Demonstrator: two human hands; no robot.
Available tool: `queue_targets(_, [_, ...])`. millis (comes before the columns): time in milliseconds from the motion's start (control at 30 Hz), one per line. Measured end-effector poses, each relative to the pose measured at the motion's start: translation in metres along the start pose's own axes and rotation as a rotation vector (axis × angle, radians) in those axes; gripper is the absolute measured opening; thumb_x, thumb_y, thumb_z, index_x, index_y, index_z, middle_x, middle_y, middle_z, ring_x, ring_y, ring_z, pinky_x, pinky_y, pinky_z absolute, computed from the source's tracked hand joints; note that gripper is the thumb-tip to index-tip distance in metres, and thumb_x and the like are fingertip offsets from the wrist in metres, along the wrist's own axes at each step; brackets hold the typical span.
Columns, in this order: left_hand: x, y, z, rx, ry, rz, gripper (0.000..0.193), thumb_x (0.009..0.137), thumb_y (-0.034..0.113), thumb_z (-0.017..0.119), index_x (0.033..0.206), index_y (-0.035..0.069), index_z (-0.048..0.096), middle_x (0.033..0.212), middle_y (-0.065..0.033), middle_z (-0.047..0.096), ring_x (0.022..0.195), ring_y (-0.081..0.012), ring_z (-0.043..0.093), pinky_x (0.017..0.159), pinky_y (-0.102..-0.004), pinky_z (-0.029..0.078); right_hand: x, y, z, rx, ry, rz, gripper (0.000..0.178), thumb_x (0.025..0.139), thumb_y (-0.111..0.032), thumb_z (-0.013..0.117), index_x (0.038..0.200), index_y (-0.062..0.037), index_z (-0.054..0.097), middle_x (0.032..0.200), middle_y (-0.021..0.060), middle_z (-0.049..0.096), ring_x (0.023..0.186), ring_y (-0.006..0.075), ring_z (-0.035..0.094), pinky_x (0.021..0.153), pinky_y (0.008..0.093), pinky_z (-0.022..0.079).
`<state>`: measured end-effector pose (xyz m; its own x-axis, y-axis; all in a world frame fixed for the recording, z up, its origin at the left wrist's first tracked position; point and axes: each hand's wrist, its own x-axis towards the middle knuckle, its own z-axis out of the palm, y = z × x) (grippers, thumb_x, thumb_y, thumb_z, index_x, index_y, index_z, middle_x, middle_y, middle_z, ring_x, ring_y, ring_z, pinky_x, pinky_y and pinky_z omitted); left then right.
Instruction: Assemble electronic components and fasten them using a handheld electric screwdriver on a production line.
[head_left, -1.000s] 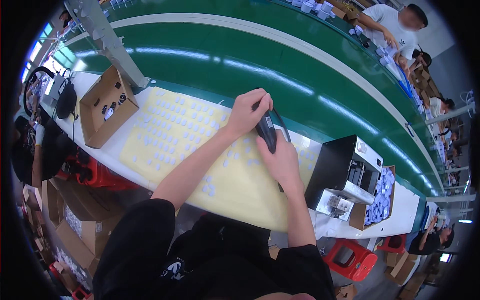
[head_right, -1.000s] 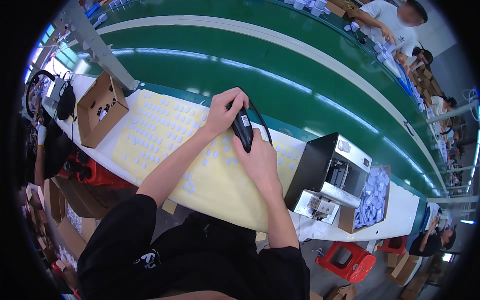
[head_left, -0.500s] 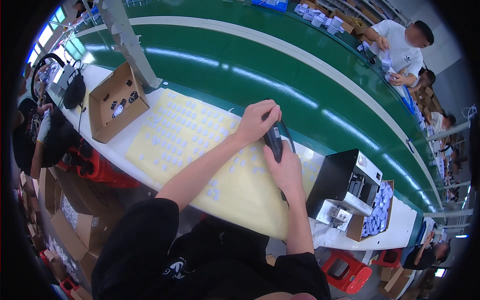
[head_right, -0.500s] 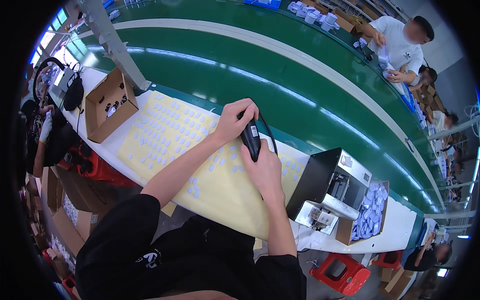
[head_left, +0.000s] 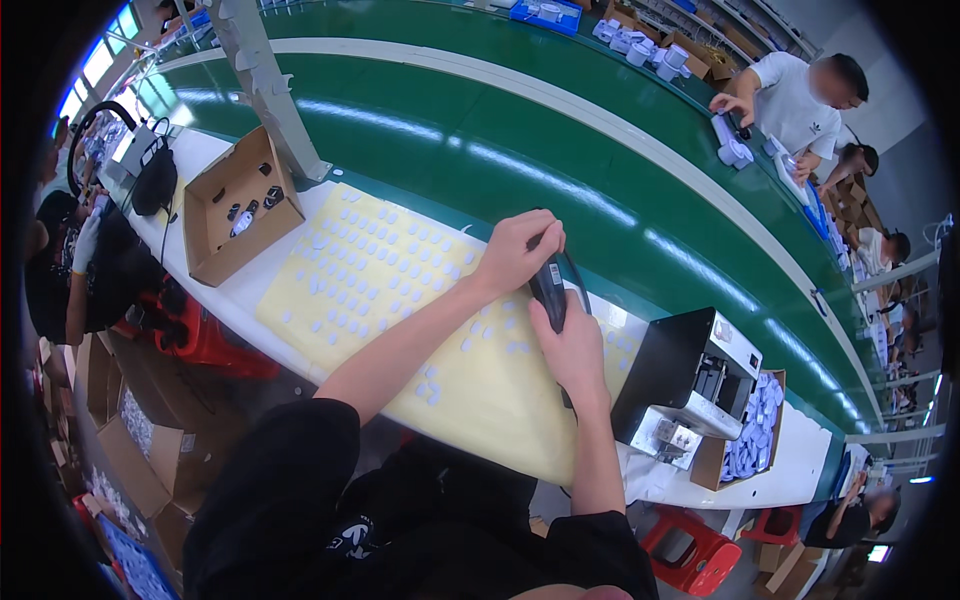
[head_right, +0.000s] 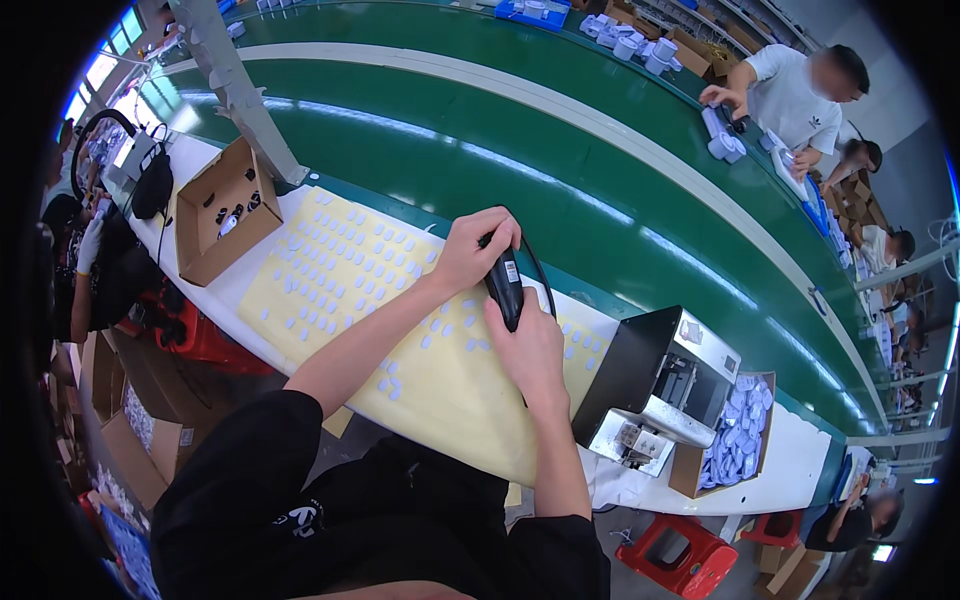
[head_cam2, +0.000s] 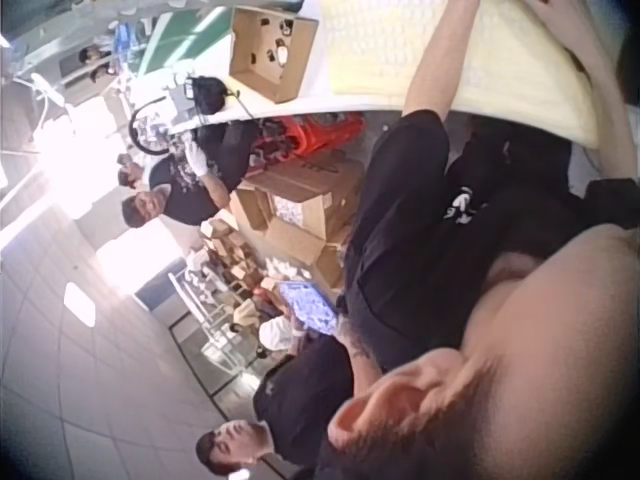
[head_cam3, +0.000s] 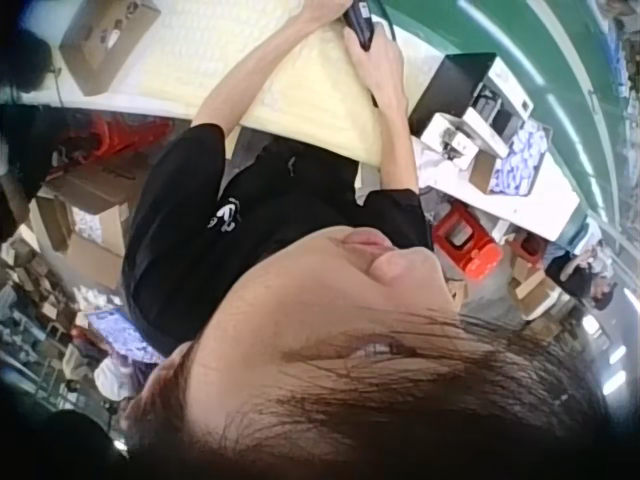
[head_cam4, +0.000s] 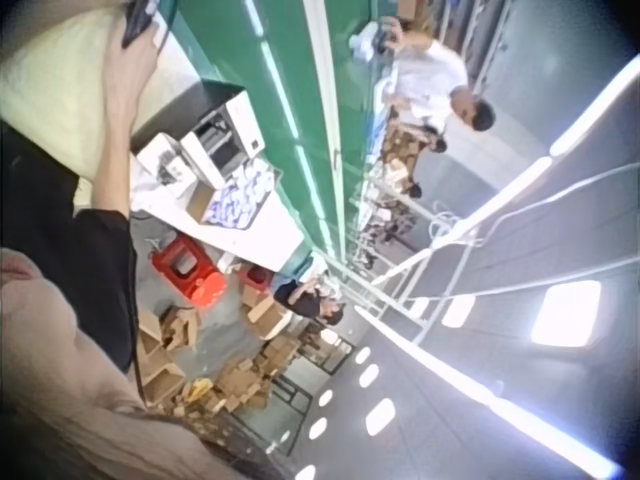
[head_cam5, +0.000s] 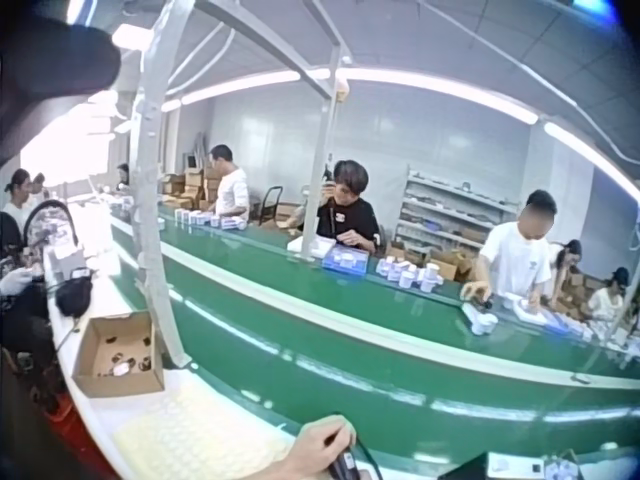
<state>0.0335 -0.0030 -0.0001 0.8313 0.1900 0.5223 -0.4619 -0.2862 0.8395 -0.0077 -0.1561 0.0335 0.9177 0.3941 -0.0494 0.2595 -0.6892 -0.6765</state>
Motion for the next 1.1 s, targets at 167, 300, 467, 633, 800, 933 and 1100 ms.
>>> queue_targets(167, [-0.001, 0.001, 0.000, -0.007, 0.004, 0.001, 0.025, 0.089, 0.013, 0.047, 0.071, -0.001, 0.055, 0.068, -0.0075, 0.052, 0.061, -0.0172, 0.048, 0.058, -0.0276, 0.038, -0.001, -0.004, 0.000, -0.008, 0.000, 0.010, 0.042, 0.083, -0.038, 0.057, 0.088, 0.0030, 0.051, 0.063, 0.0228, 0.056, 0.061, 0.0401, 0.057, 0.055, 0.0419, 0.042])
queue_targets(300, [-0.001, 0.002, 0.001, -0.015, 0.007, 0.007, 0.024, 0.088, 0.012, 0.047, 0.070, -0.001, 0.055, 0.068, -0.0077, 0.051, 0.061, -0.0174, 0.048, 0.057, -0.0277, 0.038, -0.001, -0.002, -0.002, -0.004, -0.025, 0.017, 0.044, 0.082, -0.040, 0.056, 0.089, 0.0027, 0.051, 0.063, 0.0224, 0.058, 0.061, 0.0401, 0.059, 0.056, 0.0446, 0.044])
queue_targets(467, [-0.001, 0.003, 0.004, -0.024, 0.007, 0.027, 0.022, 0.087, 0.011, 0.047, 0.070, -0.001, 0.055, 0.068, -0.0079, 0.052, 0.061, -0.0178, 0.048, 0.057, -0.0281, 0.038, -0.002, -0.001, -0.003, -0.005, -0.003, 0.001, 0.044, 0.081, -0.041, 0.057, 0.090, 0.0026, 0.051, 0.064, 0.0219, 0.058, 0.061, 0.0400, 0.059, 0.055, 0.0444, 0.044])
queue_targets(633, [0.001, 0.003, -0.002, 0.016, 0.054, 0.025, 0.020, 0.085, 0.011, 0.050, 0.070, -0.001, 0.056, 0.068, -0.0083, 0.053, 0.062, -0.0188, 0.051, 0.057, -0.0282, 0.040, 0.004, 0.005, 0.004, -0.018, 0.009, -0.004, 0.041, 0.082, -0.037, 0.058, 0.090, 0.0026, 0.053, 0.059, 0.0172, 0.056, 0.055, 0.0323, 0.058, 0.054, 0.0393, 0.043])
queue_targets(800, [0.004, -0.012, 0.008, -0.061, 0.065, 0.078, 0.014, 0.080, 0.009, 0.053, 0.068, 0.002, 0.055, 0.068, -0.0078, 0.055, 0.064, -0.0201, 0.055, 0.058, -0.0305, 0.044, 0.015, 0.026, 0.012, 0.008, 0.080, -0.118, 0.042, 0.083, -0.035, 0.058, 0.095, 0.0044, 0.054, 0.063, 0.0157, 0.057, 0.049, 0.0235, 0.055, 0.049, 0.0357, 0.042])
queue_targets(933, [0.002, -0.008, 0.005, 0.009, 0.110, 0.102, 0.018, 0.081, 0.012, 0.053, 0.066, 0.002, 0.051, 0.064, -0.0080, 0.051, 0.061, -0.0219, 0.053, 0.056, -0.0325, 0.042, 0.012, 0.015, 0.012, 0.158, 0.003, -0.053, 0.038, 0.084, -0.030, 0.058, 0.100, 0.0039, 0.052, 0.059, 0.0105, 0.051, 0.049, 0.0211, 0.050, 0.048, 0.0358, 0.041])
queue_targets(1100, [0.008, -0.012, 0.015, 0.012, 0.095, 0.120, 0.022, 0.083, 0.012, 0.051, 0.065, 0.000, 0.050, 0.063, -0.0098, 0.048, 0.058, -0.0245, 0.051, 0.054, -0.0346, 0.040, 0.024, 0.032, 0.014, 0.226, -0.029, -0.020, 0.039, 0.086, -0.030, 0.056, 0.102, 0.0049, 0.050, 0.055, 0.0048, 0.047, 0.040, 0.0127, 0.044, 0.037, 0.0280, 0.035])
